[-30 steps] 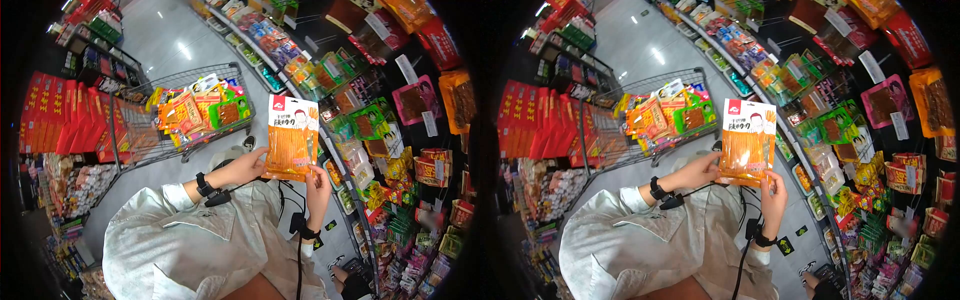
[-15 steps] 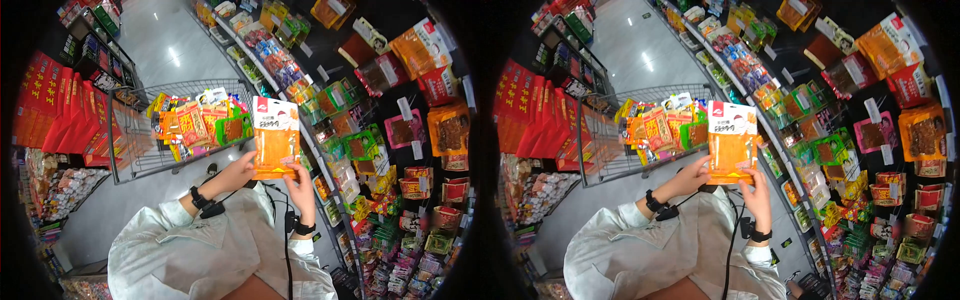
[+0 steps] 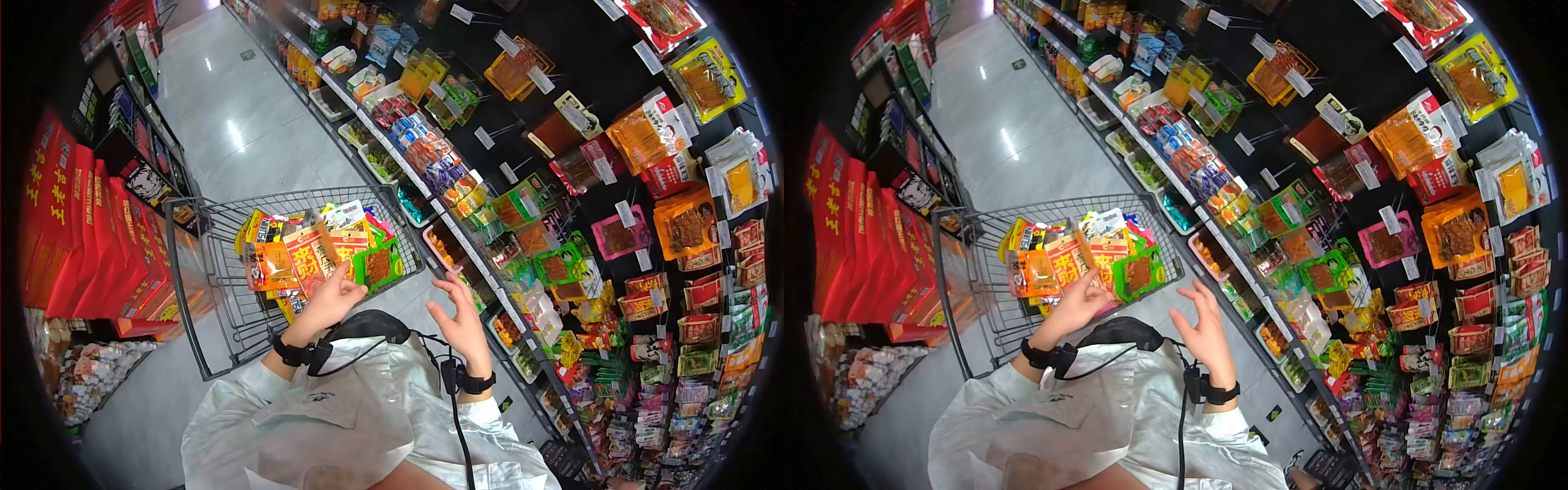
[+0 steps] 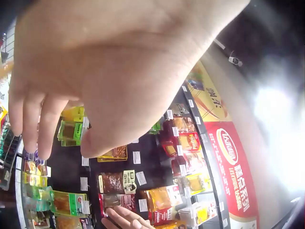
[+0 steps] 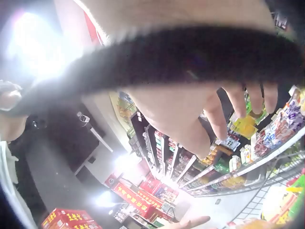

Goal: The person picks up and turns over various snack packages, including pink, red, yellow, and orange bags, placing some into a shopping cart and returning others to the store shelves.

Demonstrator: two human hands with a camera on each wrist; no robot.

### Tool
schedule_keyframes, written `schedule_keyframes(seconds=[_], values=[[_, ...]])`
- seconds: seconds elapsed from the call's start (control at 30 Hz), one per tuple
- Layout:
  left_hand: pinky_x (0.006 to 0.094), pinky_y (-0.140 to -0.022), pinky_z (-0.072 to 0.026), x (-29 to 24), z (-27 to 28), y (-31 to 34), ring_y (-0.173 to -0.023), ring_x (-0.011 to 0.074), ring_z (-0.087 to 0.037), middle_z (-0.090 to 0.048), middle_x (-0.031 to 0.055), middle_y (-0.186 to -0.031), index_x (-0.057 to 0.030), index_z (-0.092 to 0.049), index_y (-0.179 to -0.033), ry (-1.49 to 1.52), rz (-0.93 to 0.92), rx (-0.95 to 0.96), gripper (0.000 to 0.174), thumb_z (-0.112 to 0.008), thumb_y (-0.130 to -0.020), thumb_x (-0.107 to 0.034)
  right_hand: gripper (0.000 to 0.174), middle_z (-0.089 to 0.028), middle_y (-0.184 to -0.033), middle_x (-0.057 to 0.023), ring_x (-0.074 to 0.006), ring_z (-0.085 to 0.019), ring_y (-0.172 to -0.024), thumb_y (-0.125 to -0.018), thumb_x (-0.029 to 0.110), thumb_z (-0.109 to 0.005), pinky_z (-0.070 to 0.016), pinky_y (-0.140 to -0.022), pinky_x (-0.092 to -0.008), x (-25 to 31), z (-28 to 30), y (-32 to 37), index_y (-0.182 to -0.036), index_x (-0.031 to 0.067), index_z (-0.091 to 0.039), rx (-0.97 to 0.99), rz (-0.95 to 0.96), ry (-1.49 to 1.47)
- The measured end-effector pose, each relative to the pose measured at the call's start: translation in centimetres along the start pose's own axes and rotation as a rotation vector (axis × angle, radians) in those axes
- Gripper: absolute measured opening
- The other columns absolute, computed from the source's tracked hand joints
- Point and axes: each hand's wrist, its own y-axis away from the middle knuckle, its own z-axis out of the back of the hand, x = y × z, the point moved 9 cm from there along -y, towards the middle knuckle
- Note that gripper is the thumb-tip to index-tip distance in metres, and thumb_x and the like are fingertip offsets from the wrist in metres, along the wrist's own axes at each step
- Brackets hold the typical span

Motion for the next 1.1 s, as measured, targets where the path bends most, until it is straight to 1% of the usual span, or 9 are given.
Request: schedule_keyframes(seconds=[0.1, 0.27, 0.4, 0.63, 0.73, 0.77, 0.9, 0.97, 1.1], values=[[0.0291, -0.085, -0.0542, 0.3, -1.4, -0.3, -0.097, 0.0161, -0.070, -0.074, 0.0111, -0.104, 0.0088, -0.033, -0.156, 0.048, -0.013, 0.127, 0.073, -0.069, -0.101, -0.021, 0.041, -0.050, -0.154, -0.0149, -0.0308, -0.052, -0.139, -0.095, 0.021, -0.075, -0.0479, -0.109, -0.0426, -0.8, 0.1, 1.0, -0.134, 0.0112, -0.064, 0.009, -0.104, -0.044], [0.0296, -0.088, -0.0549, -0.2, -3.7, 0.0, -0.101, 0.0150, -0.069, -0.074, 0.0097, -0.108, 0.0021, -0.056, -0.138, 0.042, -0.031, 0.227, 0.046, -0.071, -0.101, -0.021, 0.040, -0.055, -0.149, -0.0130, -0.0285, -0.055, -0.136, -0.095, 0.020, -0.075, -0.0490, -0.107, -0.0409, -1.7, 0.2, 2.8, -0.134, 0.0119, -0.065, -0.007, -0.165, -0.037], [0.0283, -0.080, -0.0530, 1.0, -6.4, -0.7, -0.091, 0.0102, -0.066, -0.071, 0.0047, -0.101, -0.0008, -0.058, -0.137, 0.046, 0.029, 0.397, 0.043, -0.069, -0.102, -0.023, 0.042, -0.058, -0.146, -0.0169, -0.0348, -0.059, -0.129, -0.094, 0.023, -0.075, -0.0500, -0.103, -0.0410, -2.1, 0.8, 4.4, -0.133, 0.0112, -0.066, -0.045, -0.172, -0.055], [0.0272, -0.088, -0.0529, -3.5, -11.5, -0.7, -0.102, 0.0112, -0.068, -0.071, 0.0031, -0.107, -0.0031, -0.060, -0.133, -0.118, -0.093, 0.493, 0.034, -0.064, -0.103, -0.018, 0.041, -0.066, -0.132, -0.0146, -0.0318, -0.064, -0.119, -0.094, 0.022, -0.074, -0.0510, -0.101, -0.0403, -5.2, 3.5, 8.9, -0.131, 0.0074, -0.065, -0.073, -0.232, -0.131], [0.0276, -0.087, -0.0529, -3.8, -16.3, 0.0, -0.098, 0.0106, -0.067, -0.069, 0.0031, -0.104, -0.0025, -0.060, -0.133, -0.013, -0.098, 0.530, 0.034, -0.066, -0.103, -0.018, 0.040, -0.069, -0.127, -0.0141, -0.0305, -0.066, -0.117, -0.095, 0.021, -0.073, -0.0516, -0.100, -0.0401, -7.4, 5.7, 11.9, -0.131, 0.0057, -0.065, -0.089, -0.291, -0.192], [0.0275, -0.084, -0.0527, -4.6, -17.8, 0.6, -0.093, 0.0099, -0.066, -0.067, 0.0024, -0.100, -0.0030, -0.060, -0.132, -0.041, -0.134, 0.533, 0.034, -0.066, -0.103, -0.020, 0.039, -0.070, -0.129, -0.0112, -0.0230, -0.065, -0.121, -0.097, 0.018, -0.072, -0.0504, -0.104, -0.0381, -8.1, 6.6, 12.7, -0.133, 0.0051, -0.064, -0.075, -0.270, -0.226], [0.0280, -0.085, -0.0541, -4.7, -25.1, 3.1, -0.094, 0.0105, -0.067, -0.069, 0.0033, -0.103, -0.0036, -0.059, -0.133, -0.102, -0.162, 0.606, 0.034, -0.066, -0.103, -0.019, 0.038, -0.070, -0.129, -0.0125, -0.0257, -0.067, -0.121, -0.097, 0.017, -0.072, -0.0508, -0.104, -0.0369, -13.1, 9.6, 16.3, -0.131, 0.0027, -0.064, -0.108, -0.326, -0.305], [0.0266, -0.091, -0.0519, -3.8, -29.1, 4.9, -0.102, 0.0084, -0.064, -0.068, 0.0025, -0.110, -0.0045, -0.058, -0.137, -0.062, -0.056, 0.709, 0.034, -0.063, -0.106, -0.019, 0.039, -0.071, -0.127, -0.0143, -0.0291, -0.068, -0.117, -0.095, 0.020, -0.073, -0.0522, -0.099, -0.0376, -15.2, 11.4, 17.8, -0.130, 0.0044, -0.065, -0.129, -0.308, -0.268], [0.0264, -0.089, -0.0523, -2.7, -35.3, 6.1, -0.101, 0.0080, -0.064, -0.069, 0.0018, -0.109, -0.0040, -0.059, -0.136, -0.119, -0.022, 0.794, 0.033, -0.063, -0.107, -0.021, 0.038, -0.072, -0.123, -0.0154, -0.0294, -0.069, -0.116, -0.095, 0.019, -0.073, -0.0533, -0.098, -0.0386, -18.7, 14.9, 20.5, -0.129, 0.0039, -0.065, -0.156, -0.304, -0.286]])
